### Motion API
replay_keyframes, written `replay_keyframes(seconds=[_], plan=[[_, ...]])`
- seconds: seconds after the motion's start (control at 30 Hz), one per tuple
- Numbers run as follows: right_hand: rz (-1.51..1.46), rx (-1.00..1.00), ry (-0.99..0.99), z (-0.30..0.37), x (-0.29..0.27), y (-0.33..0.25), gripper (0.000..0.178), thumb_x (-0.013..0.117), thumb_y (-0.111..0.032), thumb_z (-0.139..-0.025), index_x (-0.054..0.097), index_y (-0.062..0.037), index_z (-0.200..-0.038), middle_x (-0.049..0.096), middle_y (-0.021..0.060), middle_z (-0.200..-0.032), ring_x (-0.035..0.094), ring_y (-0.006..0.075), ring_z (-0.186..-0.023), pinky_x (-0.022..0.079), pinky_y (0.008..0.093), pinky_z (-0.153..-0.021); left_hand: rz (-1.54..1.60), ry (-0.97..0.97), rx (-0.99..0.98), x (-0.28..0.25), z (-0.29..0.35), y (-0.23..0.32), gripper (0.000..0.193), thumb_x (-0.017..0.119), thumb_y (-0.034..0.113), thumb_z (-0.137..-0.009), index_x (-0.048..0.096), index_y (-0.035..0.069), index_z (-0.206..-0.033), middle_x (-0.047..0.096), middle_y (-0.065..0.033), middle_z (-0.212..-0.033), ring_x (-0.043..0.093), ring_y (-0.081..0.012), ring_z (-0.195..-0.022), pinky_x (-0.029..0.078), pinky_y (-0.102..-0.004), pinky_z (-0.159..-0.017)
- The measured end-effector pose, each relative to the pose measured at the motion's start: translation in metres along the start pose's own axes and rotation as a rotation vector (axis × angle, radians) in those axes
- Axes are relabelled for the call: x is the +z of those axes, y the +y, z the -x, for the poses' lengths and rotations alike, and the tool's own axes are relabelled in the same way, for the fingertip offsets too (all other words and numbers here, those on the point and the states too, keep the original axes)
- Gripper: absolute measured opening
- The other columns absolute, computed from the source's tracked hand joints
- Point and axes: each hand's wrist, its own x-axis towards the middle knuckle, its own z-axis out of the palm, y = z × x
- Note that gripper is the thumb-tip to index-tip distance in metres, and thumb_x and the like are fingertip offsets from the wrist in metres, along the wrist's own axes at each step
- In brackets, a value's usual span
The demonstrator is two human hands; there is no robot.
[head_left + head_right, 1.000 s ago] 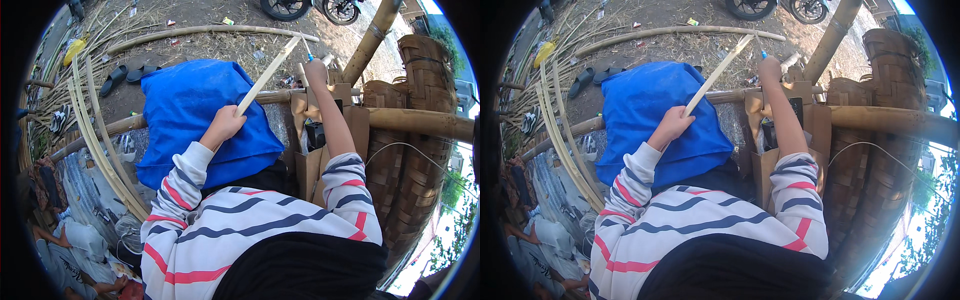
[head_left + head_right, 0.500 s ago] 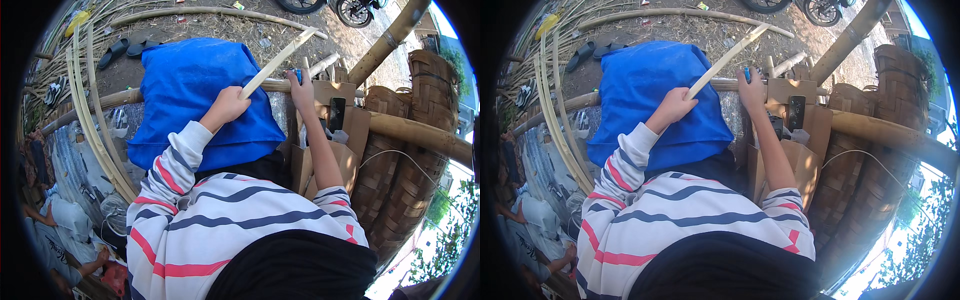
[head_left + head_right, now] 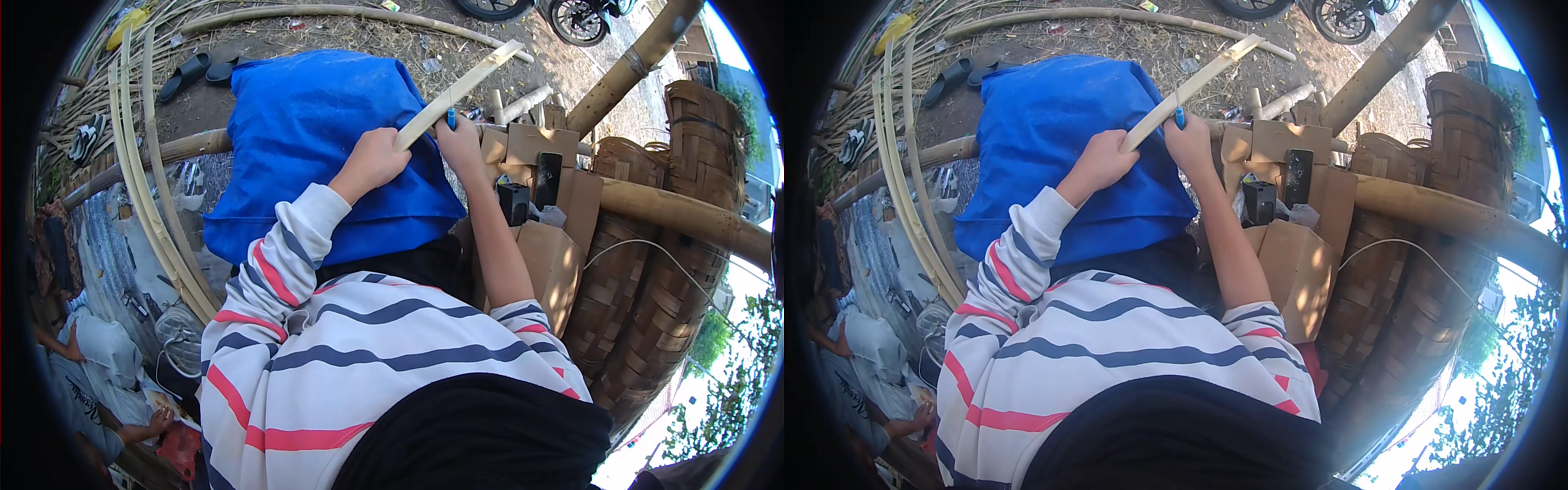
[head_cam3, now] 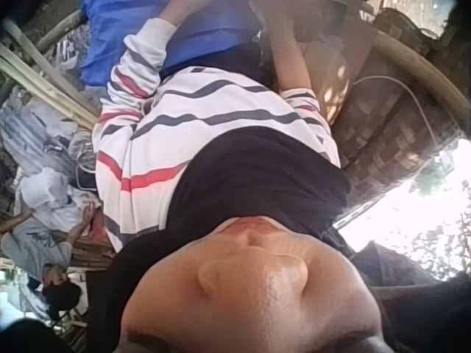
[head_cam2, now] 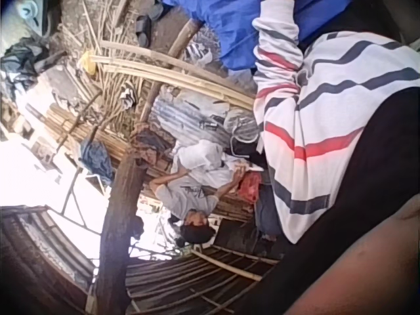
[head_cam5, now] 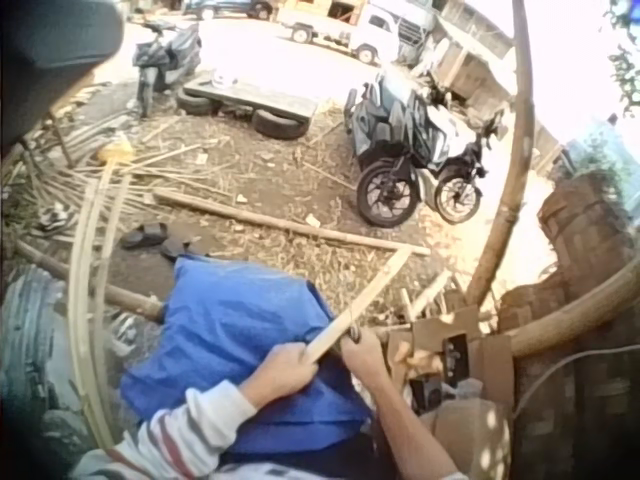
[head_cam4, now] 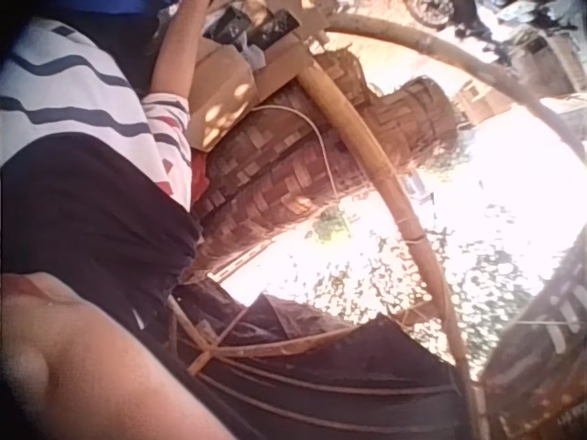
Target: The person holds a long bamboo strip against a blue tarp and uses a knife to shave its surface repeatedly. The person adjusts the strip's position several times while continuing to shave along its length.
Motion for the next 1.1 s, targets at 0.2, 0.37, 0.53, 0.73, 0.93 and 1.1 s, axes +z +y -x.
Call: replay_keyframes(seconds=[0.2,0.37,0.53,0.73,0.93,1.1], plan=[[0.334,-0.159,0.036,0.001,0.002,0.004,0.032,0.056,-0.027,-0.084,0.064,0.0024,-0.075,0.062,0.0230,-0.068,0.061,0.0414,-0.066,0.047,0.0478,-0.063,0.032,-0.031,-0.060,-0.004,0.001,0.004,0.022,0.061,0.016,-0.076,0.059,-0.005,-0.083,0.061,-0.0189,-0.067,0.063,-0.0293,-0.059,0.047,-0.0400,-0.056],[0.549,-0.272,0.084,0.012,0.006,0.008,0.030,0.054,-0.027,-0.086,0.064,0.0003,-0.077,0.062,0.0232,-0.069,0.062,0.0409,-0.069,0.049,0.0503,-0.065,0.021,-0.005,-0.022,0.000,0.003,0.000,0.023,0.061,0.016,-0.076,0.060,-0.005,-0.084,0.061,-0.0226,-0.072,0.063,-0.0355,-0.067,0.047,-0.0420,-0.062],[0.556,-0.143,0.194,-0.021,-0.016,0.015,0.034,0.049,-0.026,-0.089,0.064,0.0010,-0.075,0.062,0.0232,-0.070,0.061,0.0420,-0.069,0.048,0.0515,-0.064,-0.062,-0.017,-0.047,-0.003,0.006,0.008,0.024,0.059,0.017,-0.076,0.063,-0.005,-0.085,0.063,-0.0267,-0.084,0.061,-0.0426,-0.081,0.049,-0.0469,-0.076],[0.692,-0.331,0.041,0.002,-0.014,0.011,0.028,0.049,-0.024,-0.089,0.063,-0.0017,-0.079,0.064,0.0198,-0.071,0.064,0.0382,-0.070,0.050,0.0488,-0.064,-0.058,0.036,-0.002,0.004,0.007,0.003,0.023,0.059,0.017,-0.076,0.062,-0.004,-0.084,0.063,-0.0266,-0.082,0.061,-0.0434,-0.080,0.049,-0.0479,-0.073],[0.589,-0.217,0.112,-0.002,0.001,0.013,0.026,0.049,-0.023,-0.089,0.062,-0.0015,-0.080,0.063,0.0203,-0.069,0.064,0.0375,-0.070,0.050,0.0483,-0.063,-0.074,0.077,-0.012,0.005,0.007,0.000,0.023,0.060,0.017,-0.076,0.062,-0.005,-0.084,0.063,-0.0266,-0.081,0.061,-0.0441,-0.078,0.049,-0.0482,-0.072],[0.655,-0.400,0.057,0.013,0.003,0.021,0.030,0.049,-0.022,-0.091,0.064,-0.0017,-0.074,0.061,0.0173,-0.061,0.063,0.0347,-0.059,0.050,0.0444,-0.055,-0.073,0.085,-0.037,0.006,0.009,0.002,0.022,0.060,0.016,-0.076,0.062,-0.005,-0.084,0.062,-0.0276,-0.083,0.061,-0.0442,-0.079,0.049,-0.0476,-0.073]])
